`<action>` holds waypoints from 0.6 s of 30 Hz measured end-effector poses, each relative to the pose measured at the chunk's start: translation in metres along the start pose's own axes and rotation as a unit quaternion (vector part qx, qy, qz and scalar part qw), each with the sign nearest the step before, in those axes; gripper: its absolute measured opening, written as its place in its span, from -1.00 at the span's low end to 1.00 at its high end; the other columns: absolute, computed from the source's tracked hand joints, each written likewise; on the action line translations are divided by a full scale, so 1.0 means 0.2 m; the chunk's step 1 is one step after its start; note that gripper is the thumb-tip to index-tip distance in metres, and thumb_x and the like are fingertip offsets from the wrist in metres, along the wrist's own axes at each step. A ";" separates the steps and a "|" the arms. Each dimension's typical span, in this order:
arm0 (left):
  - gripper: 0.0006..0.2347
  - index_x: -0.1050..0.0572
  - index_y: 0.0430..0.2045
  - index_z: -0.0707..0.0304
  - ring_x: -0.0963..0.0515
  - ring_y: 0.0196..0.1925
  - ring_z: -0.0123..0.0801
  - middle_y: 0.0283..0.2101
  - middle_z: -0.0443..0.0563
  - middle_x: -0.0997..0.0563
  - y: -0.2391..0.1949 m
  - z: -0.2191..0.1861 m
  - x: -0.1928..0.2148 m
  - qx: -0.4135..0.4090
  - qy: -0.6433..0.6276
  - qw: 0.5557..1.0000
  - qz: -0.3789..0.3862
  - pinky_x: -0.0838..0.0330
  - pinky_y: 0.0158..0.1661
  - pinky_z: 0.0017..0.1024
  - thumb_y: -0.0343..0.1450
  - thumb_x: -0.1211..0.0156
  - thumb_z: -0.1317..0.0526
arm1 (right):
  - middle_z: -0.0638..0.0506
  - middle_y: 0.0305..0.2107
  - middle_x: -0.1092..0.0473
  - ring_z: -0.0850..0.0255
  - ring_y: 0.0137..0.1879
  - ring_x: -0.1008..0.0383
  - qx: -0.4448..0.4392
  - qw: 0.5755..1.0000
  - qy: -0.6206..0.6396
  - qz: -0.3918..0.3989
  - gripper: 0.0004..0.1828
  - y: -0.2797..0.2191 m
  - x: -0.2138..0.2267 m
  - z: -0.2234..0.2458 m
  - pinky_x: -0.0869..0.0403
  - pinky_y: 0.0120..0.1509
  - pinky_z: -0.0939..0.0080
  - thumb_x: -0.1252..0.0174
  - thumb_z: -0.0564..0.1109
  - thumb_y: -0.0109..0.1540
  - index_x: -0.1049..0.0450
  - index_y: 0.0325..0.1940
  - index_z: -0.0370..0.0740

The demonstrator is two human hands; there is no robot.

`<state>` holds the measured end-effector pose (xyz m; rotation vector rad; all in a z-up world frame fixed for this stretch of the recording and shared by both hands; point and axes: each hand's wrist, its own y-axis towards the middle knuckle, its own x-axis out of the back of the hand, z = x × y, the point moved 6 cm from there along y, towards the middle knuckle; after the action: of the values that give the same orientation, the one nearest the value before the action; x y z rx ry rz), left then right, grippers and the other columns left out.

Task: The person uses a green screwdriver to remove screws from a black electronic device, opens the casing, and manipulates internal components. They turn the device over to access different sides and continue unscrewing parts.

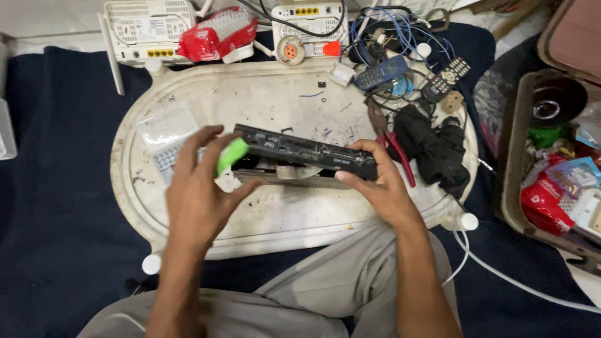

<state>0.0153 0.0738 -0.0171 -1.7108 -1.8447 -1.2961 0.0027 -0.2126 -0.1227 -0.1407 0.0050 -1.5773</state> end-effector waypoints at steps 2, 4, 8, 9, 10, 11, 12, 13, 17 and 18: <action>-0.35 -0.47 0.07 0.16 -0.49 0.20 0.02 0.18 0.13 -0.50 -0.02 0.02 -0.07 0.010 -0.026 1.000 0.000 -0.44 0.05 -0.19 0.09 -0.64 0.09 | 0.15 -0.11 -0.38 0.44 -0.01 -0.36 0.020 1.000 -0.010 0.008 -0.43 0.00 0.00 0.02 -0.37 0.07 0.44 -0.37 -0.25 0.18 -0.32 0.22 -0.19; -0.32 -0.39 0.09 0.22 -0.52 0.18 -0.05 0.16 0.08 -0.52 -0.04 0.04 -0.13 0.030 -0.057 0.998 -0.005 -0.47 0.06 -0.21 0.11 -0.63 0.09 | 0.16 -0.10 -0.38 0.45 0.01 -0.36 0.026 0.999 -0.015 0.012 -0.45 0.00 -0.01 0.03 -0.37 0.08 0.45 -0.36 -0.25 0.19 -0.32 0.22 -0.19; -0.28 -0.35 0.07 0.26 -0.56 0.07 -0.11 0.05 0.01 -0.55 -0.06 0.04 -0.19 0.081 -0.063 0.994 -0.028 -0.48 0.00 -0.21 0.09 -0.67 0.08 | 0.15 -0.12 -0.39 0.45 -0.01 -0.36 0.014 1.000 -0.010 0.010 -0.46 -0.01 0.00 0.05 -0.37 0.07 0.45 -0.36 -0.25 0.18 -0.32 0.19 -0.18; -0.29 -0.35 0.06 0.26 -0.56 0.05 -0.08 0.03 0.04 -0.54 -0.06 0.03 -0.20 0.089 -0.055 0.994 -0.029 -0.47 -0.02 -0.19 0.09 -0.67 0.08 | 0.15 -0.13 -0.39 0.45 -0.01 -0.37 0.012 1.000 -0.009 0.009 -0.46 -0.01 0.01 0.05 -0.37 0.07 0.45 -0.36 -0.26 0.18 -0.32 0.19 -0.18; -0.29 -0.35 0.05 0.25 -0.55 0.03 -0.04 0.01 0.06 -0.53 -0.06 0.02 -0.20 0.096 -0.047 0.994 -0.031 -0.47 -0.05 -0.18 0.08 -0.67 0.09 | 0.15 -0.14 -0.39 0.45 -0.02 -0.36 0.017 1.000 -0.006 0.009 -0.46 -0.01 0.01 0.06 -0.37 0.07 0.45 -0.36 -0.26 0.18 -0.31 0.19 -0.18; -0.30 -0.35 0.04 0.25 -0.55 0.01 -0.01 -0.01 0.08 -0.52 -0.07 0.01 -0.20 0.103 -0.039 0.993 -0.032 -0.46 -0.07 -0.16 0.08 -0.67 0.09 | 0.16 -0.14 -0.38 0.45 -0.02 -0.36 0.022 1.000 -0.002 0.008 -0.46 -0.01 0.01 0.06 -0.38 0.06 0.45 -0.36 -0.26 0.18 -0.31 0.19 -0.17; -0.30 -0.34 0.05 0.24 -0.54 0.01 -0.01 0.02 0.12 -0.49 -0.07 -0.01 -0.20 0.101 -0.034 0.993 -0.047 -0.47 -0.09 -0.17 0.08 -0.66 0.11 | 0.16 -0.14 -0.38 0.45 -0.03 -0.36 0.027 1.000 0.001 0.008 -0.46 0.00 0.01 0.05 -0.38 0.06 0.45 -0.36 -0.26 0.19 -0.30 0.19 -0.17; -0.29 -0.33 0.07 0.24 -0.54 0.02 0.00 0.05 0.16 -0.47 -0.08 -0.02 -0.20 0.101 -0.030 0.993 -0.062 -0.48 -0.11 -0.18 0.09 -0.65 0.12 | 0.16 -0.15 -0.37 0.45 -0.03 -0.35 0.023 1.000 0.010 0.005 -0.46 0.00 0.02 0.04 -0.38 0.05 0.45 -0.35 -0.26 0.19 -0.30 0.19 -0.17; -0.34 -0.32 0.05 0.33 -0.49 0.10 0.13 0.06 0.26 -0.42 -0.12 -0.10 -0.16 0.063 0.028 0.984 -0.166 -0.47 -0.09 -0.13 0.15 -0.62 0.14 | 0.16 -0.13 -0.36 0.44 -0.01 -0.34 0.040 0.999 0.013 -0.011 -0.48 0.02 0.03 0.02 -0.35 0.08 0.45 -0.34 -0.28 0.22 -0.31 0.21 -0.18; -0.42 -0.37 0.03 0.29 -0.52 0.09 0.06 0.06 0.19 -0.45 -0.11 -0.12 -0.17 0.030 0.015 0.989 -0.145 -0.50 -0.08 -0.17 0.20 -0.59 0.18 | 0.16 -0.12 -0.36 0.44 0.00 -0.34 0.053 0.998 0.006 -0.015 -0.49 0.02 0.03 0.02 -0.34 0.10 0.45 -0.34 -0.28 0.23 -0.32 0.21 -0.18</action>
<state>-0.0055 0.0367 -0.0387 -1.4236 -2.1532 -1.3468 0.0077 -0.2186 -0.1177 -0.0488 -0.0712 -1.6053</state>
